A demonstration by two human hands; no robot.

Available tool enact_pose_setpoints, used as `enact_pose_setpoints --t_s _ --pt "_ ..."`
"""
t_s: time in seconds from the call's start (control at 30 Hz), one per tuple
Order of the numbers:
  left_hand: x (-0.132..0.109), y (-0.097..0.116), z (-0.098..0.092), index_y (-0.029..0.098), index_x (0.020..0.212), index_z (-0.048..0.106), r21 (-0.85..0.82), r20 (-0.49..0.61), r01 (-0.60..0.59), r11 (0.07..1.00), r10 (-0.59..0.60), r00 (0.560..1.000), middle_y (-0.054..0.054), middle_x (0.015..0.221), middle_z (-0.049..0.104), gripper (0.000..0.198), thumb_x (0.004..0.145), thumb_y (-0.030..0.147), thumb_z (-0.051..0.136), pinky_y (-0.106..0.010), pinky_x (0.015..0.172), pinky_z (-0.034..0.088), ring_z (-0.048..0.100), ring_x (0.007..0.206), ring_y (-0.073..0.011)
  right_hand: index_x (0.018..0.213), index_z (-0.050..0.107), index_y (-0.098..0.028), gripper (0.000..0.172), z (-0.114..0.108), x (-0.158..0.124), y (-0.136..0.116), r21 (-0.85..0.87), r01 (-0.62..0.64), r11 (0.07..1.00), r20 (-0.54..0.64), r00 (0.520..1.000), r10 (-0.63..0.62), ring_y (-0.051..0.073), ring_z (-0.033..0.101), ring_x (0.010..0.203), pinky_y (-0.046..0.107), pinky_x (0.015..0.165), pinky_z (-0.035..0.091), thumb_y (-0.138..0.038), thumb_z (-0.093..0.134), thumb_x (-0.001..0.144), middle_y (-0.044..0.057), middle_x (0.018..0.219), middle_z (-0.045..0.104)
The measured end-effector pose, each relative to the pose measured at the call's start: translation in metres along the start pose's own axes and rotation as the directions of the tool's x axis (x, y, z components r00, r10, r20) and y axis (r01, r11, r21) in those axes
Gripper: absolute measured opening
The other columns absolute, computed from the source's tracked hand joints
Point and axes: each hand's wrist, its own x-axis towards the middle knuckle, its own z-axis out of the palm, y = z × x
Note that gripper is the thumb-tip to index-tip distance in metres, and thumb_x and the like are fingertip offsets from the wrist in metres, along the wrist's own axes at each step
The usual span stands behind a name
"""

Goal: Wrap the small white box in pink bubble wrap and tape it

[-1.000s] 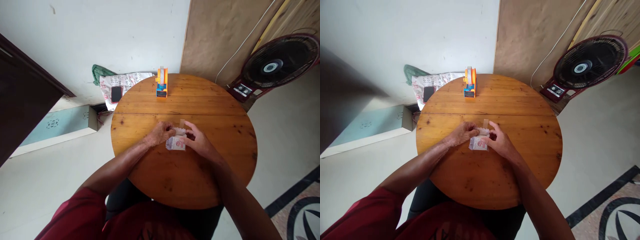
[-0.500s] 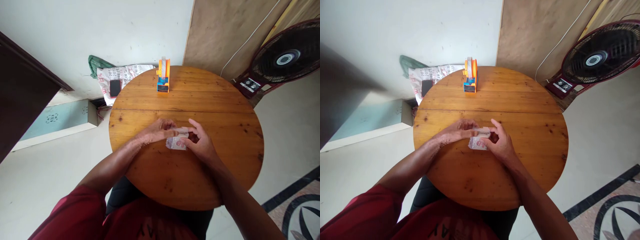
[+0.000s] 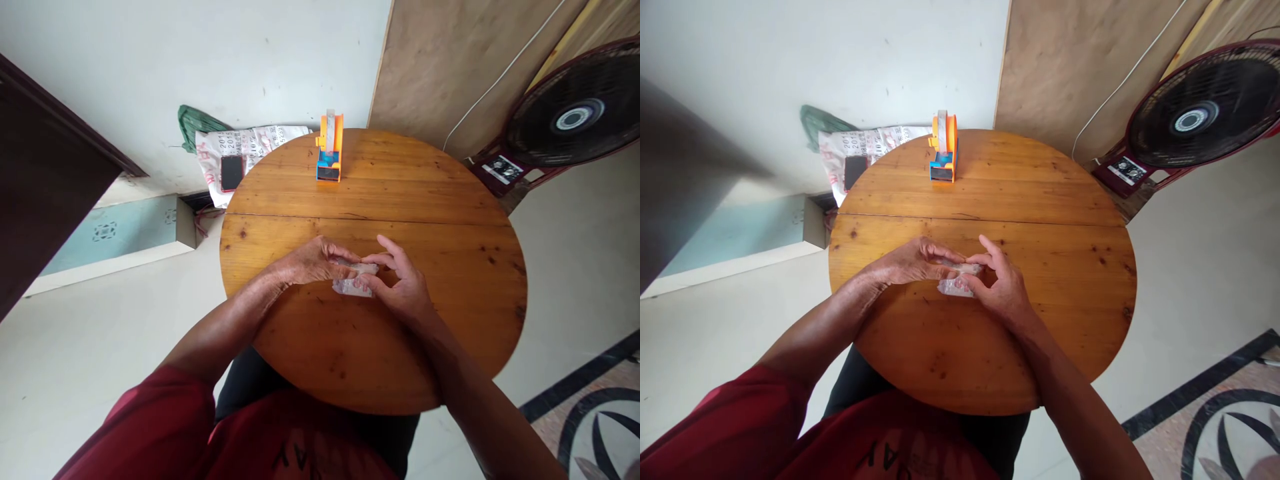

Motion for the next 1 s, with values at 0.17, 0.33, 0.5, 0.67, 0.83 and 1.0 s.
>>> enact_pose_setpoints --t_s 0.17,0.33,0.5,0.67,0.83,1.0 --pt "0.001 -0.002 0.0 0.018 0.109 0.077 0.022 -0.012 -0.024 0.999 0.024 1.0 -0.005 0.105 0.077 0.035 0.08 0.039 0.075 -0.024 0.08 0.053 0.07 0.091 -0.0162 0.143 0.048 -0.03 0.066 -0.003 0.0 0.003 -0.036 0.049 0.998 0.01 0.999 -0.049 0.026 0.069 0.11 0.049 0.103 0.049 -0.037 0.072 0.082 0.006 0.115 0.075" --pt "0.002 -0.001 0.001 0.018 0.112 0.076 0.035 -0.027 0.0 0.999 0.001 1.0 -0.004 0.102 0.077 0.035 0.081 0.036 0.074 -0.024 0.077 0.051 0.068 0.086 -0.0152 0.137 0.053 -0.03 0.056 -0.013 0.001 -0.003 -0.107 0.164 0.981 -0.032 0.985 -0.168 0.027 0.066 0.115 0.049 0.102 0.049 -0.031 0.071 0.084 0.007 0.125 0.071" --pt "0.002 0.001 0.001 0.016 0.112 0.074 0.031 0.009 -0.023 0.999 0.023 1.0 -0.004 0.097 0.075 0.032 0.084 0.032 0.072 -0.023 0.074 0.049 0.065 0.078 -0.0123 0.126 0.062 -0.027 0.04 -0.025 0.006 -0.017 -0.249 0.283 0.926 0.059 0.959 -0.278 0.028 0.064 0.117 0.048 0.1 0.049 -0.025 0.067 0.086 0.008 0.125 0.07" --pt "0.002 -0.001 0.0 0.015 0.11 0.073 0.089 0.004 -0.067 0.994 0.067 0.998 -0.003 0.094 0.073 0.031 0.083 0.03 0.071 -0.023 0.072 0.049 0.063 0.077 -0.0123 0.091 0.071 -0.025 0.012 -0.029 0.019 -0.025 -0.321 0.371 0.871 0.068 0.927 -0.37 0.024 0.068 0.102 0.044 0.092 0.049 -0.025 0.059 0.093 0.006 0.111 0.073" --pt "0.006 -0.006 0.002 0.014 0.105 0.072 0.125 -0.028 -0.094 0.988 0.098 0.995 -0.002 0.087 0.071 0.027 0.082 0.028 0.07 -0.021 0.068 0.048 0.06 0.073 -0.0116 0.084 0.071 -0.025 0.018 -0.025 0.029 -0.032 -0.372 0.368 0.852 0.096 0.928 -0.359 0.023 0.068 0.092 0.041 0.087 0.046 -0.023 0.056 0.093 0.003 0.096 0.074" --pt "0.006 -0.006 0.002 0.012 0.097 0.073 0.129 -0.043 -0.124 0.984 0.131 0.99 -0.002 0.081 0.07 0.024 0.083 0.031 0.069 -0.02 0.064 0.047 0.059 0.069 -0.0111 0.084 0.071 -0.025 0.019 -0.018 0.018 -0.036 -0.382 0.374 0.845 0.102 0.926 -0.364 0.021 0.068 0.088 0.04 0.085 0.045 -0.022 0.055 0.094 0.002 0.091 0.075"
